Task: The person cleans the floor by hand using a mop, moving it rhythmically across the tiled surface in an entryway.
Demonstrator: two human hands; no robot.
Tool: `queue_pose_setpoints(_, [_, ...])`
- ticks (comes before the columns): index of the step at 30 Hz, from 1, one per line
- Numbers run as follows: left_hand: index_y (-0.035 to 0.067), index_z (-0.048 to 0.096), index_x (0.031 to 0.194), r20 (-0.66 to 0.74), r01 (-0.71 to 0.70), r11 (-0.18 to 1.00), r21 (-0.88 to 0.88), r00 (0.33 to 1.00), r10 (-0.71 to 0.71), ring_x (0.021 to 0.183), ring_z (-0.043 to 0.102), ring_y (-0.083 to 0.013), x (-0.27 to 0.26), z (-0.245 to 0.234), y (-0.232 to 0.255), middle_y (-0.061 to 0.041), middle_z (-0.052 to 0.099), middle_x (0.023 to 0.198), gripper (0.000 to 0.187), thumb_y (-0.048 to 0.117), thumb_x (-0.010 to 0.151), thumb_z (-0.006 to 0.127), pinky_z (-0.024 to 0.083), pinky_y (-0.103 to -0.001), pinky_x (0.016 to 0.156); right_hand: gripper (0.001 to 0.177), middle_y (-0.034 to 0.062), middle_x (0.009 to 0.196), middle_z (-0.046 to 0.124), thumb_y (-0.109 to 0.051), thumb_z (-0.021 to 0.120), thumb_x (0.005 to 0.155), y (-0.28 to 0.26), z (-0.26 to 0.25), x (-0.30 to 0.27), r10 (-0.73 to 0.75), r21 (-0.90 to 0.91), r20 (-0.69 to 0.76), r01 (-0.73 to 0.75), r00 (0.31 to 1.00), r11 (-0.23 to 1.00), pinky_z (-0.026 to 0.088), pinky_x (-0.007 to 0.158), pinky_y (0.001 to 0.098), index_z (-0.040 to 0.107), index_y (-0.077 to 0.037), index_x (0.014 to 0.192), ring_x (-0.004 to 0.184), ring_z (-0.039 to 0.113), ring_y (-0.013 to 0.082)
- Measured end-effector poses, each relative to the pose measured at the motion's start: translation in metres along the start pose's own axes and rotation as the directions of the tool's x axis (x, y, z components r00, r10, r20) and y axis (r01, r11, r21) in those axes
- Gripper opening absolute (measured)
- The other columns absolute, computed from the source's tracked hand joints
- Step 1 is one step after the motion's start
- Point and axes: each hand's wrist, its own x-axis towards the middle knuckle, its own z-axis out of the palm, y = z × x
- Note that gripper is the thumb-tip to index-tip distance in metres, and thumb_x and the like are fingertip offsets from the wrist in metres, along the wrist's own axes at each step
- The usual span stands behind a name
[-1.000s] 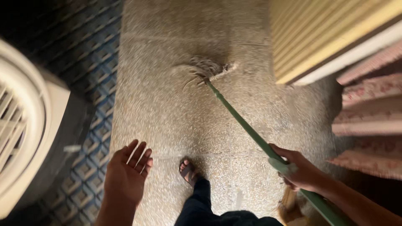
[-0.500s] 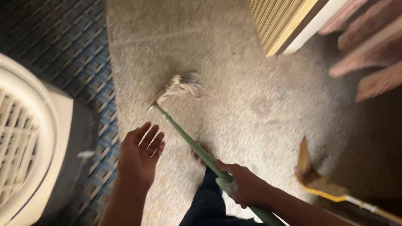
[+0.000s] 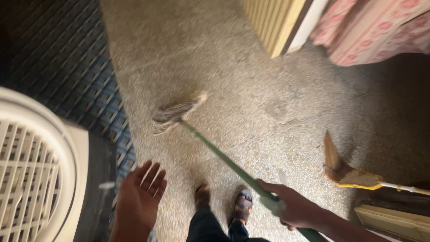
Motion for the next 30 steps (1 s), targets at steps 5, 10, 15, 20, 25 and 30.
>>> queue_pose_setpoints(5, [0.004, 0.055, 0.14, 0.023, 0.062, 0.998, 0.028, 0.998, -0.063, 0.122, 0.06, -0.0286, 0.018, 0.015, -0.003, -0.012, 0.062, 0.135, 0.046, 0.03, 0.103, 0.044, 0.048, -0.042, 0.103, 0.063, 0.0025, 0.058, 0.044, -0.038, 0.062, 0.099, 0.051, -0.027, -0.005, 0.161, 0.172, -0.226, -0.124, 0.961, 0.977, 0.041, 0.039, 0.033, 0.039, -0.042, 0.158, 0.04, 0.043, 0.0134])
queue_pose_setpoints(10, [0.003, 0.056, 0.138, 0.123, 0.079, 0.992, 0.102, 0.988, -0.091, 0.118, 0.062, -0.0279, 0.03, 0.035, 0.0, -0.013, 0.064, 0.131, 0.046, 0.029, 0.103, 0.046, 0.05, -0.041, 0.1, 0.062, 0.0071, 0.06, 0.057, -0.029, 0.066, 0.098, 0.119, -0.045, -0.001, 0.201, 0.392, -0.392, -0.035, 0.898, 0.919, 0.044, 0.037, 0.0373, 0.043, -0.036, 0.155, 0.041, 0.051, 0.0182])
queue_pose_setpoints(15, [0.003, 0.056, 0.137, 0.213, 0.084, 0.984, 0.156, 0.97, -0.116, 0.112, 0.064, -0.0268, 0.045, 0.048, 0.01, -0.013, 0.065, 0.126, 0.045, 0.029, 0.102, 0.045, 0.053, -0.041, 0.095, 0.057, 0.0094, 0.058, 0.053, -0.025, 0.064, 0.099, 0.136, -0.043, 0.001, 0.188, 0.47, -0.414, 0.032, 0.891, 0.882, 0.042, 0.037, 0.0346, 0.048, -0.027, 0.154, 0.042, 0.049, 0.0171])
queue_pose_setpoints(20, [0.002, 0.055, 0.138, 0.253, 0.102, 0.978, 0.184, 0.956, -0.148, 0.109, 0.063, -0.0263, 0.053, 0.051, 0.019, -0.013, 0.065, 0.124, 0.046, 0.03, 0.103, 0.045, 0.052, -0.04, 0.093, 0.065, 0.0094, 0.061, 0.057, -0.016, 0.061, 0.099, 0.084, 0.002, -0.008, 0.29, 0.439, -0.357, -0.114, 0.888, 0.891, 0.045, 0.039, 0.0361, 0.041, -0.035, 0.157, 0.043, 0.051, 0.0181])
queue_pose_setpoints(25, [0.002, 0.054, 0.139, 0.203, 0.122, 0.967, 0.226, 0.964, -0.169, 0.109, 0.065, -0.0243, 0.051, 0.048, 0.033, -0.013, 0.066, 0.124, 0.046, 0.029, 0.103, 0.043, 0.054, -0.039, 0.095, 0.055, 0.0102, 0.082, 0.059, -0.029, 0.06, 0.1, 0.037, 0.08, -0.016, 0.298, 0.352, -0.238, -0.204, 0.925, 0.913, 0.047, 0.059, 0.0347, 0.05, -0.028, 0.154, 0.065, 0.055, 0.0178])
queue_pose_setpoints(30, [0.0, 0.057, 0.134, 0.229, 0.133, 0.972, 0.194, 0.957, -0.177, 0.104, 0.066, -0.0253, 0.063, 0.033, 0.042, -0.013, 0.066, 0.12, 0.043, 0.027, 0.103, 0.044, 0.054, -0.039, 0.091, 0.052, 0.0093, 0.123, 0.078, -0.044, 0.055, 0.105, 0.024, 0.157, 0.021, 0.232, 0.416, -0.157, -0.149, 0.96, 0.897, 0.048, 0.101, 0.0323, 0.069, -0.011, 0.143, 0.112, 0.066, 0.0161])
